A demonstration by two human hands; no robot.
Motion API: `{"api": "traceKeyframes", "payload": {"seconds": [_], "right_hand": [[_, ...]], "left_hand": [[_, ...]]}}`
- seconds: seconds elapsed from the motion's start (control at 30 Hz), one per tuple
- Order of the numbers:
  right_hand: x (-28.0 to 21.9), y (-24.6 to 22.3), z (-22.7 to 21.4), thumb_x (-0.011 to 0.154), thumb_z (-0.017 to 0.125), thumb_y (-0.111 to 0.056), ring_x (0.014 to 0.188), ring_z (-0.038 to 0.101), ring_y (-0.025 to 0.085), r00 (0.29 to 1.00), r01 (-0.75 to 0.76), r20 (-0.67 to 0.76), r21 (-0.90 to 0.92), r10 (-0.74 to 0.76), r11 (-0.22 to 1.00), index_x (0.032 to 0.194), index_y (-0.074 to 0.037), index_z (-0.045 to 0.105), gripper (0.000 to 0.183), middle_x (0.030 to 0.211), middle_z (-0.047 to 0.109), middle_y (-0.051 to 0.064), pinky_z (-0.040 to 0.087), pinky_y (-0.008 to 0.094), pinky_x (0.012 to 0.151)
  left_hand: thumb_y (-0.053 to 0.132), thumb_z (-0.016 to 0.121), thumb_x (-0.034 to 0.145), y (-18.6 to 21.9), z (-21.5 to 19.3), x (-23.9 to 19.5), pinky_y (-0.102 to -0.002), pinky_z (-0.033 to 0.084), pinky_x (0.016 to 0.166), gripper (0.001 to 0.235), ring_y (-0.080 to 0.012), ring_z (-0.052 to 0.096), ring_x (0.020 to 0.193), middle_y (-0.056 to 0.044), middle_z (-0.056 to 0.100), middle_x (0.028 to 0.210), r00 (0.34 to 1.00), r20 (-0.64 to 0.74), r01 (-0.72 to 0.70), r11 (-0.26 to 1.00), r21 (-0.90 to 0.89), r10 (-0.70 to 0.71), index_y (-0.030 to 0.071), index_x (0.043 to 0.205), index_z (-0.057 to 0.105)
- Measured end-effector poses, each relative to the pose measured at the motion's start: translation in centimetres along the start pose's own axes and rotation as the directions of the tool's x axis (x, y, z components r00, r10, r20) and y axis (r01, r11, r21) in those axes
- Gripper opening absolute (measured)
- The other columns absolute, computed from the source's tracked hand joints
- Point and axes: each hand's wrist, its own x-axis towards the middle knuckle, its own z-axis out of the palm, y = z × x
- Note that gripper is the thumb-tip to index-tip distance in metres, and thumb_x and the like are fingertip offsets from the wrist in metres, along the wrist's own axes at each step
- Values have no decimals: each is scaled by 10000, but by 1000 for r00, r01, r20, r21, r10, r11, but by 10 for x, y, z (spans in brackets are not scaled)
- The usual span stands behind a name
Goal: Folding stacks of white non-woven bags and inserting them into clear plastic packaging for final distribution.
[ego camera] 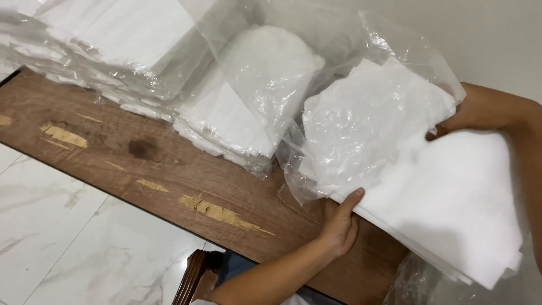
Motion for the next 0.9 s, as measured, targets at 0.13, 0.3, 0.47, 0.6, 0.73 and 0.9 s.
{"api": "traceKeyframes", "payload": {"seconds": [0.13,0.3,0.47,0.6,0.73,0.9], "right_hand": [[-14,5,-10,648,791,43,889,696,347,994,-111,-22,-1,111,994,1080,28,686,444,983,770,200,509,415,811],[-10,13,1,622,809,-84,1021,663,249,996,-88,-35,-106,85,990,1189,-72,650,589,1145,730,74,490,366,878],[6,23,28,670,714,-460,1049,606,286,992,-119,-104,-499,77,858,1165,-255,564,557,1121,692,37,459,373,817],[11,28,53,767,666,-368,968,615,353,993,-77,-121,-556,11,828,1269,-174,425,590,1083,641,181,486,421,730],[-14,7,75,834,591,-363,1082,605,417,994,94,19,-617,-105,781,1400,-113,283,691,1239,562,223,495,501,857],[-35,3,90,736,722,-526,1207,529,416,941,282,325,-600,-95,749,1479,-36,43,1120,1320,473,262,427,538,1026]], "left_hand": [[245,739,662,1,13,0,-295,443,1055,610,-190,590,1142,-50,650,1198,999,39,-32,942,333,20,87,1228,576],[201,718,756,-15,6,18,-247,518,917,432,-178,627,1002,-81,680,1081,979,46,184,962,201,-197,-18,1116,623],[163,590,864,-25,14,35,-221,488,764,88,-114,603,850,-1,675,906,993,-96,89,974,210,-70,135,900,664],[244,599,797,-17,35,26,-244,495,891,375,-126,605,1006,-8,684,1109,973,-232,56,972,227,-2,100,1141,637],[289,596,829,-22,27,39,-419,544,815,414,-244,621,995,-136,630,1088,995,-93,-27,979,202,47,35,1146,514],[502,614,893,-10,27,44,-320,513,898,657,-190,548,1080,-81,515,1182,996,76,20,937,350,-50,26,1310,436]]}}
